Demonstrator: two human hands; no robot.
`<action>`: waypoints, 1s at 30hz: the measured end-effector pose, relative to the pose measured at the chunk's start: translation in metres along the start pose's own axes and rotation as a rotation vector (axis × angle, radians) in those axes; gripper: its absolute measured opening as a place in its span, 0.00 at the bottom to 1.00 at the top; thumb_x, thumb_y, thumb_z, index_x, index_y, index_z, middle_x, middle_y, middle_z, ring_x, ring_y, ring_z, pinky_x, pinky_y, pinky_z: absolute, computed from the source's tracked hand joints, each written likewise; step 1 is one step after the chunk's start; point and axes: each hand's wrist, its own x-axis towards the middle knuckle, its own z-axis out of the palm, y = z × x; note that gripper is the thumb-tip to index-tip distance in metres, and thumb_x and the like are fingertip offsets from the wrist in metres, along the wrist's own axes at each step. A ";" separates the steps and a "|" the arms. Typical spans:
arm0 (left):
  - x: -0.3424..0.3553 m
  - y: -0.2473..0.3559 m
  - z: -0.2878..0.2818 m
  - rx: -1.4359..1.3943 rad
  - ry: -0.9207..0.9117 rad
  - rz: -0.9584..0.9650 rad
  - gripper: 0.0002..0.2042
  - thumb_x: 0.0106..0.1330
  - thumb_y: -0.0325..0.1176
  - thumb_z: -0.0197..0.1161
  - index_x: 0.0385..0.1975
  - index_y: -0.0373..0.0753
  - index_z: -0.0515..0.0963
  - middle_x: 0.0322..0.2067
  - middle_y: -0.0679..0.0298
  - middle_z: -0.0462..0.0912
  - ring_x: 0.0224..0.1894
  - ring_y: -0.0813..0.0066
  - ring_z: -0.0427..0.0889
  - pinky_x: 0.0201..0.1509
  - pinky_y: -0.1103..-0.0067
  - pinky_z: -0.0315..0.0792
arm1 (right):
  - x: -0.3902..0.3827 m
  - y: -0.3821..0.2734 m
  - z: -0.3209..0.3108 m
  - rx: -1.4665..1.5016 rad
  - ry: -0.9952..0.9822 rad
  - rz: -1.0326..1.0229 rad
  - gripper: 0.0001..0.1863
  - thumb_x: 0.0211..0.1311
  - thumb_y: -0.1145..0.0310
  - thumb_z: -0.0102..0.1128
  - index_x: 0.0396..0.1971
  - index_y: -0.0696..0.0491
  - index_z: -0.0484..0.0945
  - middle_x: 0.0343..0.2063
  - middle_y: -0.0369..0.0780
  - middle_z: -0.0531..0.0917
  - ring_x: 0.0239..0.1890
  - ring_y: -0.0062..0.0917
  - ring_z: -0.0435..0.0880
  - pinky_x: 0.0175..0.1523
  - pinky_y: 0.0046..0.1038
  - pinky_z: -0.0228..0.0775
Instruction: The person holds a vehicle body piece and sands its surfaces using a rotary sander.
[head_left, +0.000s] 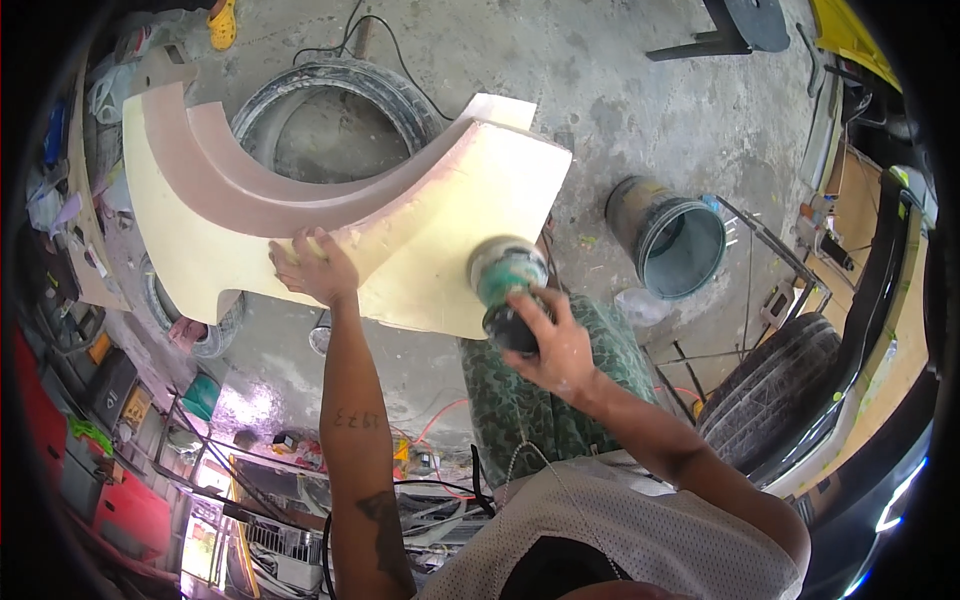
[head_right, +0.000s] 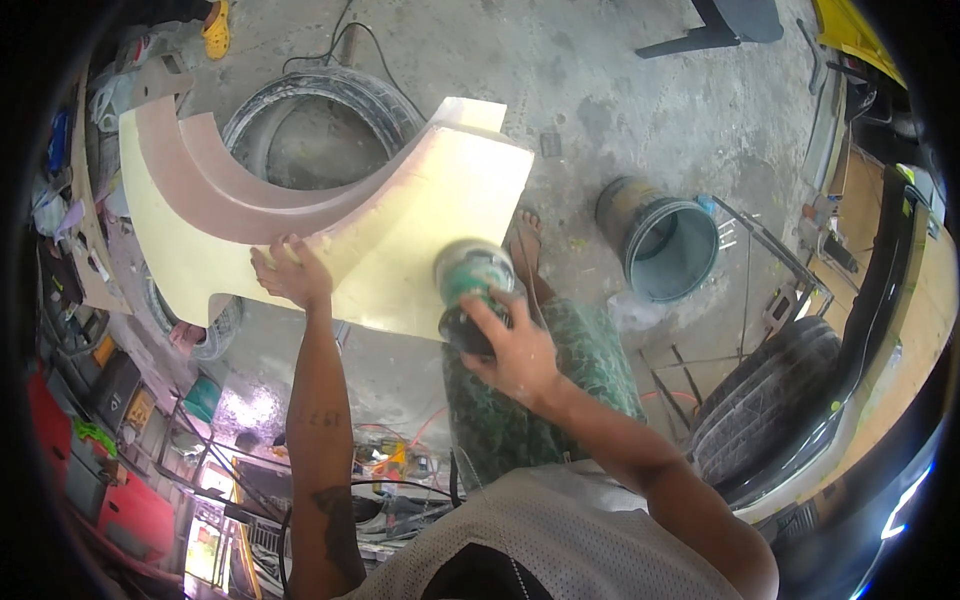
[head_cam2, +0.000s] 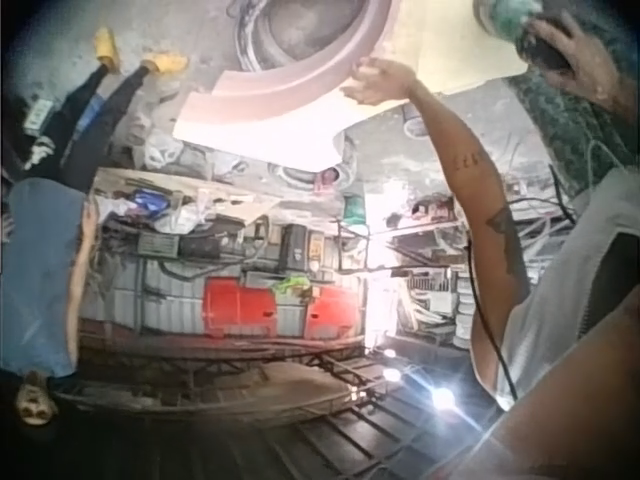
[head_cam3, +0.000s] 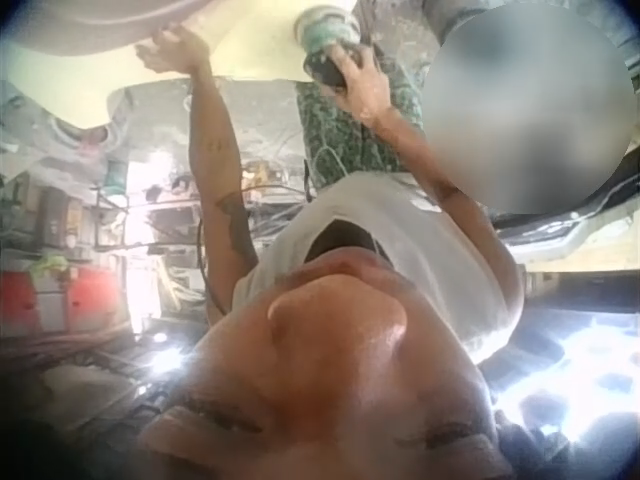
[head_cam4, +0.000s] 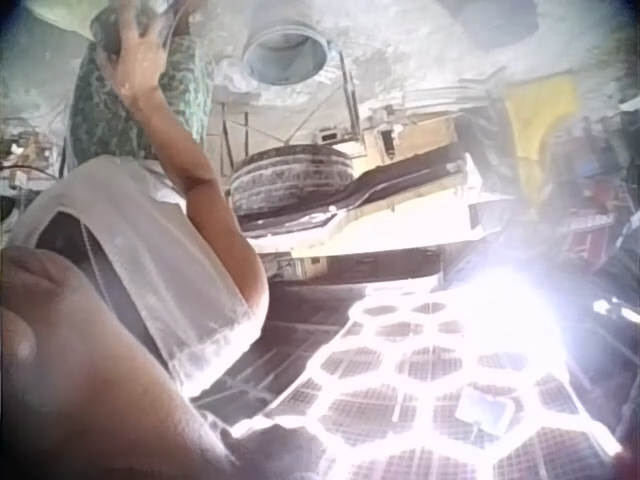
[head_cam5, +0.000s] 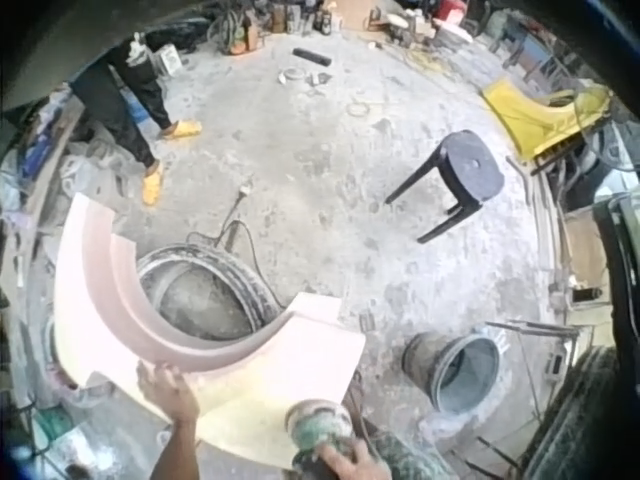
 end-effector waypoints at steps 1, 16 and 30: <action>0.000 -0.001 0.000 -0.003 0.006 0.001 0.22 0.75 0.56 0.51 0.56 0.49 0.78 0.75 0.41 0.52 0.77 0.44 0.47 0.76 0.49 0.43 | -0.009 0.004 0.008 -0.004 -0.025 -0.042 0.43 0.50 0.61 0.77 0.68 0.33 0.68 0.63 0.48 0.68 0.52 0.50 0.83 0.53 0.44 0.83; -0.002 -0.006 0.006 -0.051 0.051 0.013 0.25 0.74 0.59 0.52 0.57 0.48 0.79 0.74 0.42 0.55 0.77 0.43 0.49 0.75 0.49 0.47 | 0.001 0.013 0.002 0.078 0.301 -0.046 0.43 0.48 0.62 0.78 0.67 0.40 0.68 0.59 0.50 0.72 0.51 0.53 0.82 0.49 0.45 0.83; -0.003 -0.013 0.010 -0.020 0.135 0.087 0.23 0.73 0.60 0.52 0.56 0.53 0.79 0.73 0.45 0.57 0.73 0.44 0.52 0.74 0.51 0.46 | 0.012 0.014 0.017 0.483 0.231 -0.059 0.50 0.50 0.57 0.84 0.70 0.53 0.63 0.57 0.47 0.73 0.59 0.34 0.76 0.62 0.35 0.72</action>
